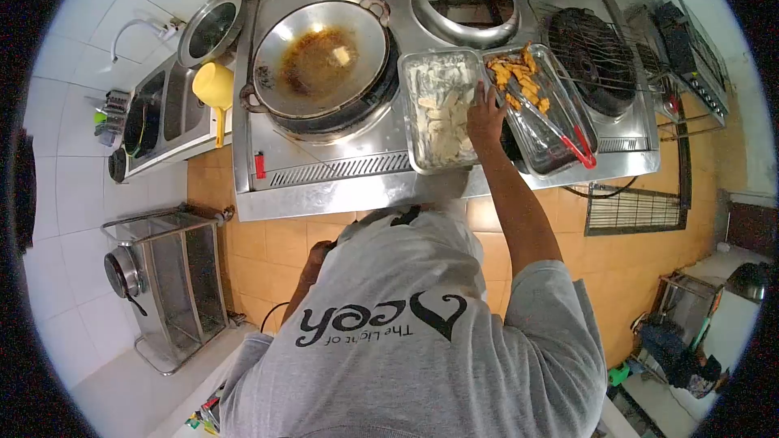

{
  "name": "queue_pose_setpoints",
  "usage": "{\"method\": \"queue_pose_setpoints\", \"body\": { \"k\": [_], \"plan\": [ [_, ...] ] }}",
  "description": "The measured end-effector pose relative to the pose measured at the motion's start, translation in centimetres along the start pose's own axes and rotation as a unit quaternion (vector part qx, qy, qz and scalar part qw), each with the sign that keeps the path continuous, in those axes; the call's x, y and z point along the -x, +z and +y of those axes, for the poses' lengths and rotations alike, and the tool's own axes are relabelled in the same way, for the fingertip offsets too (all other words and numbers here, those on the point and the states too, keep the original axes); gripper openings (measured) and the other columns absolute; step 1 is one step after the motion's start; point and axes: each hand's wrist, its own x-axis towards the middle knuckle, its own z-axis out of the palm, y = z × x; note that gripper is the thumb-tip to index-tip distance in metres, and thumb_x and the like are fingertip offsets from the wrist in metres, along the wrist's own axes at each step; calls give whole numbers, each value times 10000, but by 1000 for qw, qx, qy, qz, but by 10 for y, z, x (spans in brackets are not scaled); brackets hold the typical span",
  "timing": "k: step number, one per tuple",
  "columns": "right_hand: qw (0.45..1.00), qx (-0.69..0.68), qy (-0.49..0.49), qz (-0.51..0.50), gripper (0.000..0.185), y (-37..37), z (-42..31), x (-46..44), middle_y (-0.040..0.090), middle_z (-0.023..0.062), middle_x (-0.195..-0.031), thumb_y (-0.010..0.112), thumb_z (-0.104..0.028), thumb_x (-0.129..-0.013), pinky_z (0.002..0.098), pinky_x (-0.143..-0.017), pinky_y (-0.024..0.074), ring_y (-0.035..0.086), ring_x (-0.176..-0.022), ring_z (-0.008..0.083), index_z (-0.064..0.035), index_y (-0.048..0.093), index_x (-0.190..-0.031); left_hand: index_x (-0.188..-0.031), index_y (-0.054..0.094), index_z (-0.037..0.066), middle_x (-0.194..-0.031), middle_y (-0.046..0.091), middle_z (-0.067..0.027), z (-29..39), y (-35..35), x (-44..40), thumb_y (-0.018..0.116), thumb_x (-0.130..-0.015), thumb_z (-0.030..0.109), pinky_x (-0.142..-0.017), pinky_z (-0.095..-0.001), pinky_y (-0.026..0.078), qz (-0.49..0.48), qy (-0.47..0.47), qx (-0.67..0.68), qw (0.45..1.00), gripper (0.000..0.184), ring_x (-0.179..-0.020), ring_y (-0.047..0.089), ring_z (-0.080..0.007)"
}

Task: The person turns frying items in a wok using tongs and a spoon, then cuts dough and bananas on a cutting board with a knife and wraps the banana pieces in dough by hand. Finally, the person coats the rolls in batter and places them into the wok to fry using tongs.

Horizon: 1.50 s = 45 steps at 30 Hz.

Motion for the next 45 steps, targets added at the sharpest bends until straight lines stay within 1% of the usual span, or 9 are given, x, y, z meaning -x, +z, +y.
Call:
{"method": "queue_pose_setpoints", "body": {
  "k": [3,6,7,10,16,21,24,31,45],
  "plan": [
    [996,-58,13,60,285,4,13,-6,217,53,-1471,502,-229,-841,566,-871,381,296,-1268,308,-134,641,-1071,-1160,502,149,-1006,624,-34,24,8,21,437,-887,323,-727,-435,380,35,25,-92,995,330,-886,557,-197],
    [991,-119,39,-36,276,-4,28,-16,224,65,-1468,496,-214,-841,499,-780,468,368,-1224,312,-145,645,-1063,-1154,504,154,-1013,625,-33,41,14,24,453,-879,334,-721,-442,379,72,-17,-102,992,333,-877,567,-194],
    [997,-72,24,-26,234,-8,33,-16,294,96,-1422,497,-208,-839,450,-693,513,517,-1094,300,-156,651,-1007,-1152,505,158,-1012,625,-31,38,7,18,461,-874,337,-716,-441,379,78,-51,-71,993,333,-873,570,-192],
    [980,-152,-20,128,153,40,51,-33,593,138,-1109,519,-144,-786,421,-629,524,601,-943,286,-79,642,-850,-1153,500,167,-1006,625,-27,60,20,23,473,-868,338,-716,-447,381,100,-101,-16,990,333,-862,568,-188],
    [969,-229,-75,55,173,-6,75,-34,618,186,-716,468,-125,-811,465,-634,509,625,-685,368,-61,625,-778,-1130,513,152,-942,630,-41,83,62,12,483,-865,363,-671,-404,392,111,-53,6,992,339,-791,574,-190],
    [950,-246,-184,58,178,5,89,-54,617,186,-749,472,-133,-800,466,-665,498,621,-736,363,-31,615,-774,-1105,519,136,-896,643,-44,69,109,-13,515,-855,396,-584,-343,397,56,45,66,995,361,-777,575,-177],
    [940,-241,-227,82,149,6,92,-60,625,169,-813,484,-103,-778,452,-695,496,619,-759,352,-41,619,-780,-1108,518,138,-905,647,-55,93,154,0,517,-864,384,-576,-338,404,127,-42,4,991,347,-768,574,-168],
    [904,-282,-320,28,145,1,97,-82,627,146,-896,524,-63,-763,405,-742,516,627,-867,317,-32,648,-832,-1078,545,-5,-892,654,-134,35,200,5,520,-829,189,-533,-299,473,168,50,70,982,317,-714,611,-210],
    [779,-481,-322,-241,264,17,92,-106,658,152,-865,618,-228,-819,318,-733,474,621,-806,190,-4,654,-954,-1018,555,143,-863,626,-26,-11,216,70,516,-831,273,-567,-308,433,207,-101,66,971,230,-735,592,-177]
  ]
}}
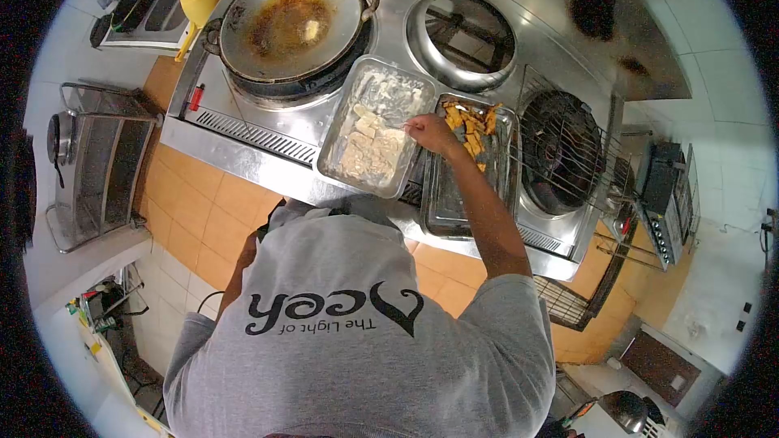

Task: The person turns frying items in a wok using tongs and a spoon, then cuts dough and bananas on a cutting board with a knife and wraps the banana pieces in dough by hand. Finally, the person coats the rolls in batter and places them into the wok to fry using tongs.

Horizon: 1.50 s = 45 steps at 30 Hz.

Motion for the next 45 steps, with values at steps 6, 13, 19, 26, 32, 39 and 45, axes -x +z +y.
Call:
{"method": "queue_pose_setpoints", "body": {
  "k": [6,13,19,26,32,39,45],
  "plan": [
    [990,-56,-7,131,282,-13,-37,13,646,97,-816,618,-246,-829,300,-704,450,578,-744,172,5,650,-954,-1053,478,207,-993,571,7,53,-43,-25,474,-876,390,-679,-355,426,85,-3,267,960,254,-873,572,-174],
    [965,-15,-102,240,318,-20,-157,-72,652,105,-804,651,-282,-815,297,-709,458,601,-749,186,-3,651,-968,-1203,380,142,-1135,509,-35,158,-102,-73,459,-907,317,-750,-389,431,187,85,412,888,352,-928,563,-226],
    [930,163,-124,306,226,11,-202,-194,616,150,-907,605,-177,-808,398,-729,482,601,-834,337,-68,647,-1002,-1259,349,108,-1175,485,-86,189,-124,-91,453,-916,313,-611,-348,441,211,107,324,916,413,-811,584,-221],
    [888,305,-114,325,210,28,-222,-232,555,109,-923,539,-110,-827,428,-701,476,579,-842,325,-125,627,-1016,-1255,367,173,-1231,459,-71,30,-114,-128,480,-893,404,-715,-445,419,169,-20,358,918,445,-864,576,-274],
    [874,344,-150,310,220,35,-227,-228,541,104,-874,551,-91,-804,413,-687,482,578,-802,307,-144,642,-997,-1133,410,165,-978,483,-50,-46,-101,-124,478,-841,361,-610,-458,367,100,-152,381,907,359,-795,571,-273],
    [865,358,-185,298,206,41,-229,-228,524,90,-849,570,-76,-771,399,-664,496,573,-799,285,-135,645,-954,-1232,392,165,-1007,511,-58,27,-100,-135,466,-883,347,-567,-376,384,113,-21,298,948,400,-732,573,-226],
    [870,380,-187,253,185,36,-233,-219,532,98,-882,562,-79,-775,402,-672,513,577,-822,292,-123,646,-934,-1190,403,187,-1057,505,-9,91,-109,-134,479,-892,350,-636,-360,397,85,48,276,956,347,-812,566,-211]
  ]
}}
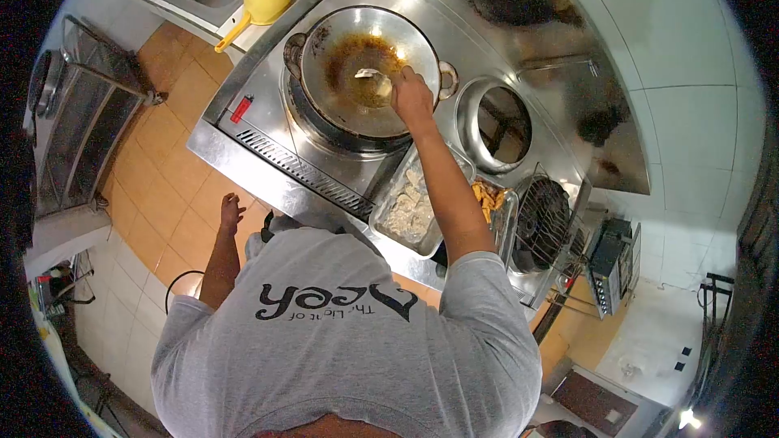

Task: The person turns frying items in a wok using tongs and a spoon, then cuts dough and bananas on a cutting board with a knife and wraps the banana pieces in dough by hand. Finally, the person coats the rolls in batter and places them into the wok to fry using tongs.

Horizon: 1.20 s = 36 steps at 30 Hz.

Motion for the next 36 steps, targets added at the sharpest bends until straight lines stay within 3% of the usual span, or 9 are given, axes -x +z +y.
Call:
{"method": "queue_pose_setpoints", "body": {
  "k": [5,10,13,19,20,25,31,34,36],
  "plan": [
    [1000,-16,-1,13,188,-9,3,6,543,94,-866,562,-71,-769,396,-675,511,581,-812,292,-133,655,-920,-1262,364,130,-1114,504,-89,-15,-9,-4,478,-902,307,-554,-348,399,5,-36,-29,999,417,-795,598,-238],
    [995,-61,36,72,190,-39,-3,4,549,109,-841,569,-88,-774,397,-668,488,577,-775,298,-129,674,-927,-1220,384,152,-1026,524,-77,-49,-31,3,497,-888,327,-552,-356,392,3,-105,-44,994,392,-799,603,-271],
    [977,-145,32,151,173,-61,5,7,547,127,-800,570,-99,-786,393,-652,465,565,-750,324,-108,680,-920,-1176,408,165,-959,493,-35,-62,-40,1,504,-861,347,-567,-402,386,-3,-94,-55,994,376,-785,582,-258],
    [915,-261,190,241,224,-125,26,65,601,121,-841,628,-175,-798,314,-676,452,601,-773,267,-65,663,-990,-1153,430,167,-1064,508,-23,-33,-39,9,447,-881,321,-595,-399,399,-30,-82,-50,995,313,-794,568,-212],
    [901,-286,204,255,268,-124,38,85,624,119,-841,644,-204,-796,287,-695,445,599,-788,196,-48,653,-1014,-1158,431,168,-1085,516,-24,-28,-38,10,441,-887,313,-609,-394,402,-37,-75,-55,995,308,-800,570,-205],
    [843,-329,376,197,228,-107,58,210,632,113,-797,620,-160,-806,275,-683,447,571,-732,139,-35,654,-994,-1149,455,174,-1111,533,-9,-26,-41,-10,444,-890,302,-665,-388,397,-132,-54,-127,982,289,-822,567,-191],
    [880,-189,413,142,237,-53,39,329,647,165,-859,604,-84,-772,330,-674,492,639,-750,257,-41,652,-1000,-1151,466,180,-1098,533,-7,-14,-30,-14,474,-860,344,-689,-405,390,-160,-53,-239,956,334,-831,566,-195],
    [867,-214,433,122,242,-46,29,344,641,186,-877,594,-61,-751,366,-688,506,635,-795,315,-44,657,-985,-1157,467,181,-1096,530,-9,-7,-26,10,484,-848,359,-698,-412,390,-147,-50,-270,950,358,-837,566,-199],
    [885,-222,385,138,248,-38,30,346,638,180,-892,592,-52,-743,373,-699,506,630,-805,320,-51,657,-982,-1165,464,176,-1104,525,-12,7,-17,32,478,-849,354,-702,-414,392,-138,-32,-257,956,363,-847,566,-203]
  ]
}}
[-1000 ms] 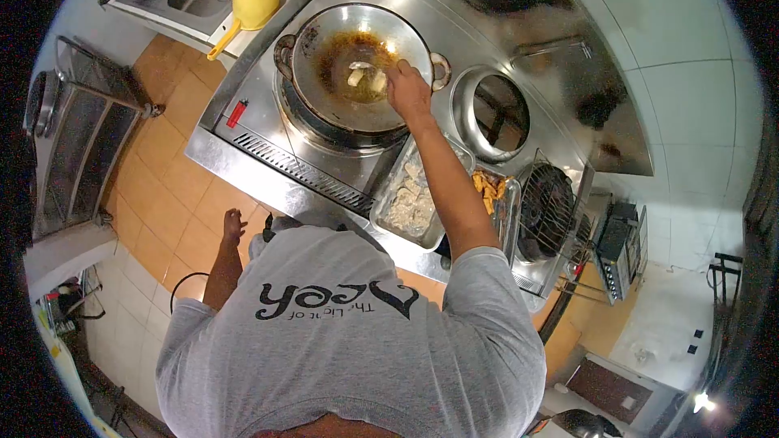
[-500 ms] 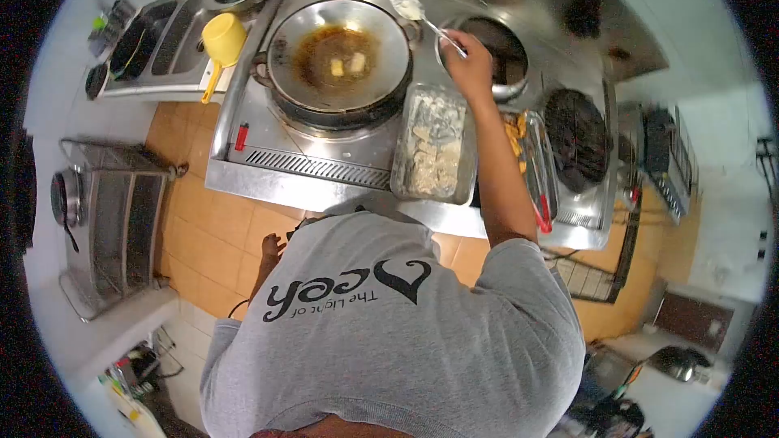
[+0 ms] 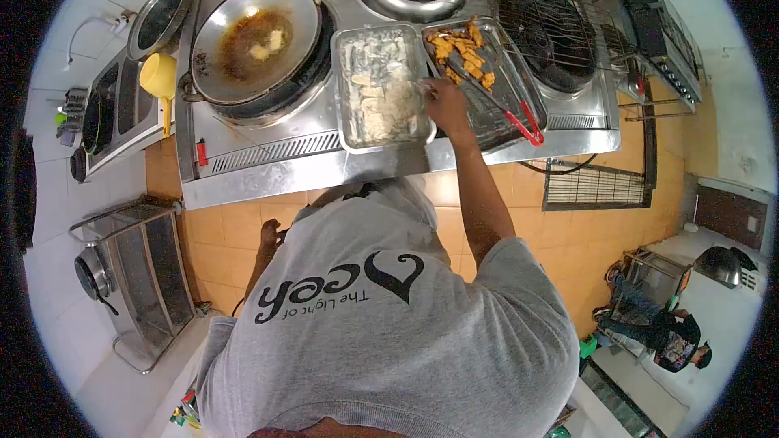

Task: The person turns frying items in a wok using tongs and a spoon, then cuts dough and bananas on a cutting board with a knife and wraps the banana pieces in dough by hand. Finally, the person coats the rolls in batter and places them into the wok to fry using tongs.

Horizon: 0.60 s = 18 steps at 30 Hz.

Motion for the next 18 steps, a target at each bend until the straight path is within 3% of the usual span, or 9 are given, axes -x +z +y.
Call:
{"method": "queue_pose_setpoints", "body": {
  "k": [9,13,18],
  "plan": [
    [986,60,-18,-155,250,7,2,-33,612,169,-998,587,-133,-785,417,-787,483,596,-895,340,-75,643,-1021,-1211,440,171,-1017,527,3,33,83,79,499,-884,317,-662,-357,409,71,29,15,997,362,-809,574,-181],
    [972,68,-76,-213,273,0,15,-26,602,168,-1012,592,-144,-788,412,-794,481,589,-910,342,-72,635,-1048,-1233,430,171,-1139,528,-17,-2,114,101,506,-883,287,-712,-377,404,96,-9,32,995,376,-848,585,-191],
    [964,6,-56,-259,277,-26,30,-6,615,163,-964,619,-154,-782,401,-755,483,602,-858,340,-57,634,-1041,-1271,400,152,-1198,504,-55,-76,152,144,494,-883,269,-763,-418,419,116,-46,85,989,416,-889,585,-228]
  ]
}}
